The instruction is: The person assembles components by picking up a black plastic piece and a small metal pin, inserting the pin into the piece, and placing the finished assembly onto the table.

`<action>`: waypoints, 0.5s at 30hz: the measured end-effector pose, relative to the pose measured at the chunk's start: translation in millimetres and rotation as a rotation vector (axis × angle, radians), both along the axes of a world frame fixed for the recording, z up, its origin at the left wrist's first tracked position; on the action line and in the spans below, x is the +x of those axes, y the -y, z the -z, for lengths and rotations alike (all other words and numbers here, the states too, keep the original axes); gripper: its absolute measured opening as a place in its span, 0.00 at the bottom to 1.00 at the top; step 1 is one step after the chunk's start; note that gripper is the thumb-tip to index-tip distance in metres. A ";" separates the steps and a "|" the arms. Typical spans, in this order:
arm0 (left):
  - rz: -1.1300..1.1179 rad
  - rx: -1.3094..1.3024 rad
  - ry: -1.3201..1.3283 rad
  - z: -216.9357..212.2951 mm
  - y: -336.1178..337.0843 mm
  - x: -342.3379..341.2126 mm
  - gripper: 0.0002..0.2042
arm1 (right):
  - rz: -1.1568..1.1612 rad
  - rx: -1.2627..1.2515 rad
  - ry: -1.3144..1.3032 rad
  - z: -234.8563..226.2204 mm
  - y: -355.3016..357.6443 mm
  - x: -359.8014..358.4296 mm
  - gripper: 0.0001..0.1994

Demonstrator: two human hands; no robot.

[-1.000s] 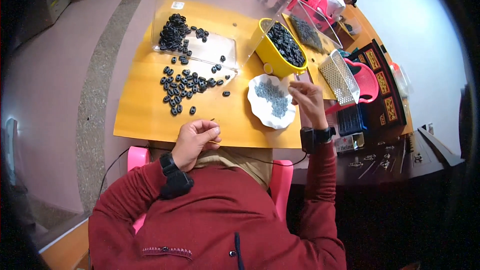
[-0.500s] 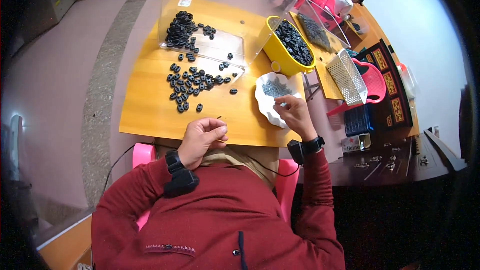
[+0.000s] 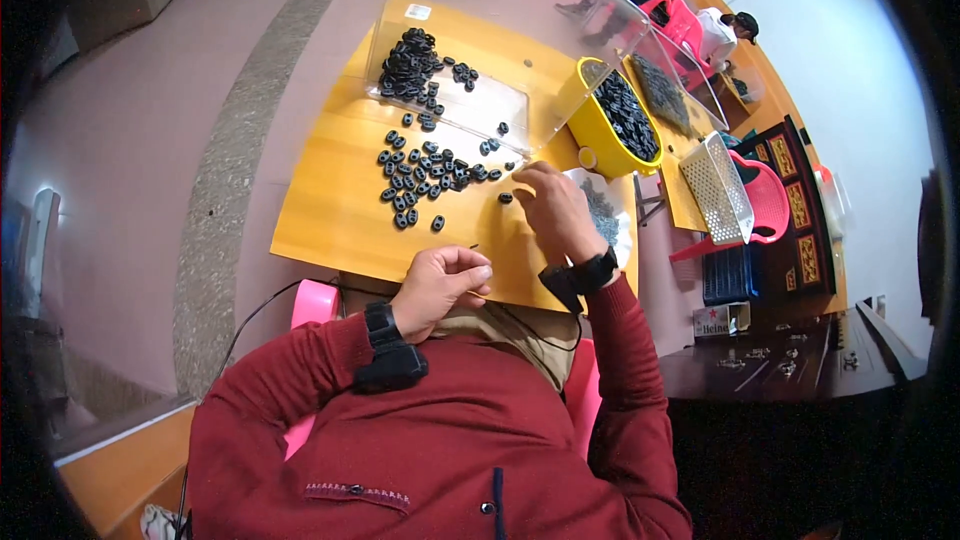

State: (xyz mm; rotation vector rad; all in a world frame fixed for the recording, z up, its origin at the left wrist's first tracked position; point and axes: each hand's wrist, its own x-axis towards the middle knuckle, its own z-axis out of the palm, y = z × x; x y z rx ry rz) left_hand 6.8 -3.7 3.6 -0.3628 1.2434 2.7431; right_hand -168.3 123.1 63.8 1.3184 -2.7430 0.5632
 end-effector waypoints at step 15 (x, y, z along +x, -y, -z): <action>0.016 -0.011 -0.013 3.6 0.7 -2.2 0.07 | -0.073 0.236 -0.001 22.6 29.8 -30.4 0.11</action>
